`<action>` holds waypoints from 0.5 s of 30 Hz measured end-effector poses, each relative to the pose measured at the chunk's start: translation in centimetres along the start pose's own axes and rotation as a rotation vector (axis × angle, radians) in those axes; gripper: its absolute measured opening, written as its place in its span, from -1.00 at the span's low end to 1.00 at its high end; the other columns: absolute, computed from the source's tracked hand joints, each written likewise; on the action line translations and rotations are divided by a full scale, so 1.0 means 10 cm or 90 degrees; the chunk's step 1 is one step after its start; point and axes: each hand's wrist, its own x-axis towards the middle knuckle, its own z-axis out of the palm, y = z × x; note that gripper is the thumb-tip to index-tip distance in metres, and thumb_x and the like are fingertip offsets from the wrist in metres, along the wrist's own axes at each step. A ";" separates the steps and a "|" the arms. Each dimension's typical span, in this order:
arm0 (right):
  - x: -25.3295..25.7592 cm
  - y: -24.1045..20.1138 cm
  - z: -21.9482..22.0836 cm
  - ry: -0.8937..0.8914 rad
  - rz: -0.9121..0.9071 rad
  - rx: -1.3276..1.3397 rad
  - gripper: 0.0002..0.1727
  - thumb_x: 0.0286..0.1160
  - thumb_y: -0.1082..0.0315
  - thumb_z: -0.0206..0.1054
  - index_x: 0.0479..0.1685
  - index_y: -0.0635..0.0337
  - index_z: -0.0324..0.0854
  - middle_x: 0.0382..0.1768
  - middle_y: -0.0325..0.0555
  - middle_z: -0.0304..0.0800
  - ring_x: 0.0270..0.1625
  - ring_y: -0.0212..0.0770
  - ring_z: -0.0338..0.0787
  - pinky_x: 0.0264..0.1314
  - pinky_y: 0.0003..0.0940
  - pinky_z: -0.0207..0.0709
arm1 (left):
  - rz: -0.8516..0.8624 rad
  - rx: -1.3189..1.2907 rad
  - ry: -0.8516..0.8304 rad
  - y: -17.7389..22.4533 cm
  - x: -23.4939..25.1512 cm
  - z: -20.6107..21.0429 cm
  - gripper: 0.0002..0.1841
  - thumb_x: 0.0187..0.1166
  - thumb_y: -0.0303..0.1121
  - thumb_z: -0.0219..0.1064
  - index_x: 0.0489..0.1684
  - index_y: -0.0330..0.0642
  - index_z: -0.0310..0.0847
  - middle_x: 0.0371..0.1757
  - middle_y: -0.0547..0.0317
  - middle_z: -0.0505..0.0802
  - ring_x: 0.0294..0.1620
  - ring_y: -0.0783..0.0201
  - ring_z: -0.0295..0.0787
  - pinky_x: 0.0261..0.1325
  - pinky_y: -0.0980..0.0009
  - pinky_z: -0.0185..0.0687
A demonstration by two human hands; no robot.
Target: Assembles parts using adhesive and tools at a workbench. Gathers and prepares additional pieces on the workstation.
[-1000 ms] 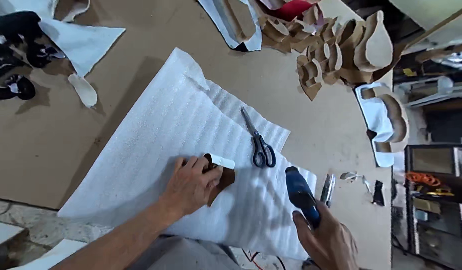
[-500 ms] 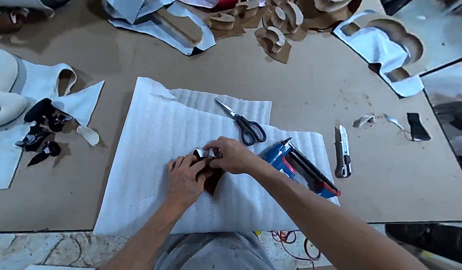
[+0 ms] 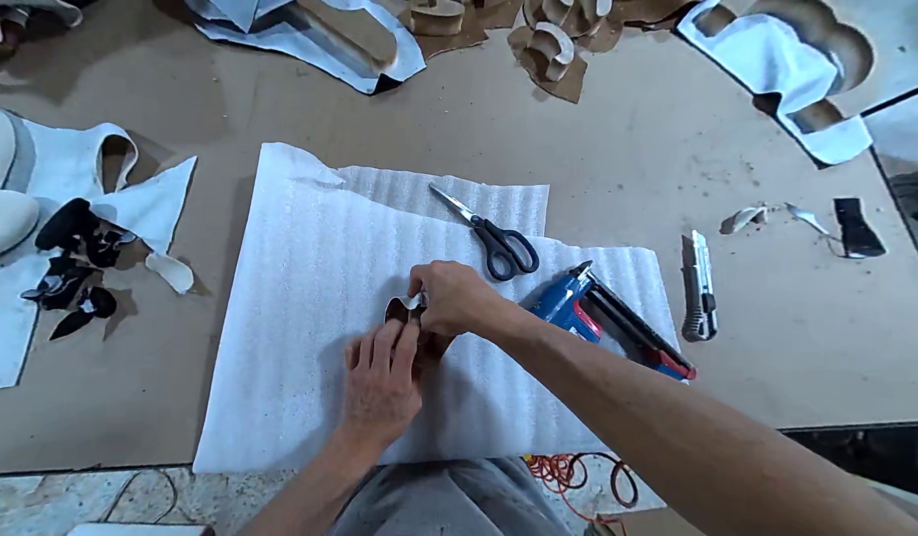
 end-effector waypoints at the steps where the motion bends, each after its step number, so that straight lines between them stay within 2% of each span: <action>1: 0.00 0.00 -0.01 -0.004 0.005 -0.002 -0.60 0.07 0.25 0.63 -0.02 0.01 0.76 -0.18 -0.05 0.81 -0.03 0.04 0.80 -0.09 0.15 0.63 | 0.003 -0.009 -0.003 -0.03 0.07 0.01 -0.41 0.37 -0.07 0.48 0.42 -0.08 0.61 0.33 -0.07 0.72 0.35 -0.10 0.64 0.29 -0.10 0.49; 2: 0.00 -0.01 -0.01 -0.008 0.015 -0.004 -0.58 0.06 0.25 0.63 0.01 0.04 0.74 -0.18 -0.04 0.80 -0.04 0.06 0.81 -0.09 0.16 0.63 | 0.021 -0.026 -0.014 -0.07 0.13 0.01 -0.48 0.39 -0.07 0.50 0.30 -0.10 0.66 0.29 -0.06 0.74 0.36 -0.09 0.64 0.31 -0.12 0.46; 3: 0.00 -0.01 -0.02 -0.011 0.032 -0.011 -0.54 0.04 0.24 0.62 0.03 0.06 0.70 -0.20 -0.04 0.79 -0.06 0.05 0.81 -0.11 0.15 0.64 | 0.054 -0.048 -0.022 -0.12 0.19 0.01 -0.67 0.42 -0.11 0.50 0.01 -0.11 0.79 0.12 -0.03 0.82 0.29 -0.07 0.70 0.32 -0.16 0.48; 4: 0.01 -0.02 -0.02 -0.012 0.046 -0.016 -0.51 0.02 0.23 0.63 0.04 0.08 0.66 -0.21 -0.04 0.78 -0.08 0.05 0.81 -0.12 0.14 0.65 | 0.099 -0.063 -0.047 -0.19 0.24 0.02 -0.83 0.49 -0.17 0.45 -0.25 -0.05 0.81 -0.07 0.09 0.83 0.20 0.02 0.73 0.36 -0.14 0.44; 5: 0.01 -0.01 -0.02 -0.012 0.051 -0.017 -0.51 0.00 0.22 0.63 0.01 0.09 0.66 -0.24 -0.05 0.77 -0.10 0.04 0.81 -0.14 0.13 0.65 | 0.150 -0.083 -0.071 -0.24 0.28 0.01 -0.86 0.53 -0.23 0.40 -0.38 0.01 0.80 -0.20 0.20 0.81 0.14 0.11 0.73 0.43 -0.09 0.39; 7: 0.01 0.00 -0.02 0.000 0.038 -0.007 -0.57 -0.02 0.23 0.63 -0.09 0.10 0.68 -0.28 -0.05 0.76 -0.13 0.03 0.80 -0.19 0.13 0.64 | 0.219 -0.142 -0.081 -0.35 0.38 0.03 -0.83 0.56 -0.31 0.34 -0.44 0.03 0.80 -0.30 0.30 0.79 0.06 0.22 0.72 0.50 -0.02 0.30; 10: -0.01 0.02 0.01 0.009 0.023 0.010 -0.63 -0.03 0.29 0.62 -0.16 0.09 0.70 -0.24 -0.08 0.76 -0.10 0.00 0.79 -0.17 0.10 0.64 | 0.165 -0.237 -0.061 -0.40 0.46 0.12 -0.82 0.50 -0.24 0.39 -0.53 0.06 0.79 -0.33 0.36 0.80 0.05 0.25 0.70 0.43 -0.02 0.26; 11: -0.02 0.03 0.03 0.016 0.023 0.018 -0.63 -0.03 0.30 0.63 -0.15 0.09 0.71 -0.21 -0.09 0.76 -0.08 -0.01 0.79 -0.15 0.09 0.64 | 0.136 -0.247 -0.059 -0.41 0.48 0.15 -0.83 0.45 -0.20 0.41 -0.55 0.11 0.78 -0.23 0.36 0.82 0.17 0.22 0.67 0.46 -0.06 0.24; 12: -0.04 0.03 0.05 0.029 0.023 0.028 -0.62 -0.05 0.31 0.65 -0.16 0.09 0.71 -0.20 -0.10 0.75 -0.09 -0.01 0.79 -0.16 0.08 0.65 | 0.118 -0.251 -0.067 -0.41 0.49 0.17 -0.83 0.44 -0.15 0.43 -0.56 0.14 0.75 -0.01 0.32 0.82 0.38 0.16 0.58 0.54 -0.13 0.18; 14: -0.04 0.05 0.07 0.055 0.020 0.041 -0.62 -0.09 0.35 0.66 -0.18 0.08 0.71 -0.23 -0.11 0.75 -0.12 -0.02 0.79 -0.21 0.07 0.64 | 0.111 -0.279 -0.099 -0.45 0.53 0.18 -0.84 0.46 -0.11 0.47 -0.49 0.16 0.79 0.53 0.19 0.65 0.78 0.01 0.21 0.74 -0.25 -0.03; 15: -0.05 0.06 0.06 0.054 0.018 0.048 -0.64 -0.08 0.37 0.64 -0.17 0.08 0.75 -0.24 -0.11 0.78 -0.13 -0.02 0.80 -0.20 0.08 0.65 | 0.111 -0.303 -0.121 -0.46 0.55 0.18 -0.84 0.47 -0.14 0.47 -0.47 0.11 0.80 0.69 0.16 0.53 0.87 0.02 0.09 0.82 -0.22 -0.03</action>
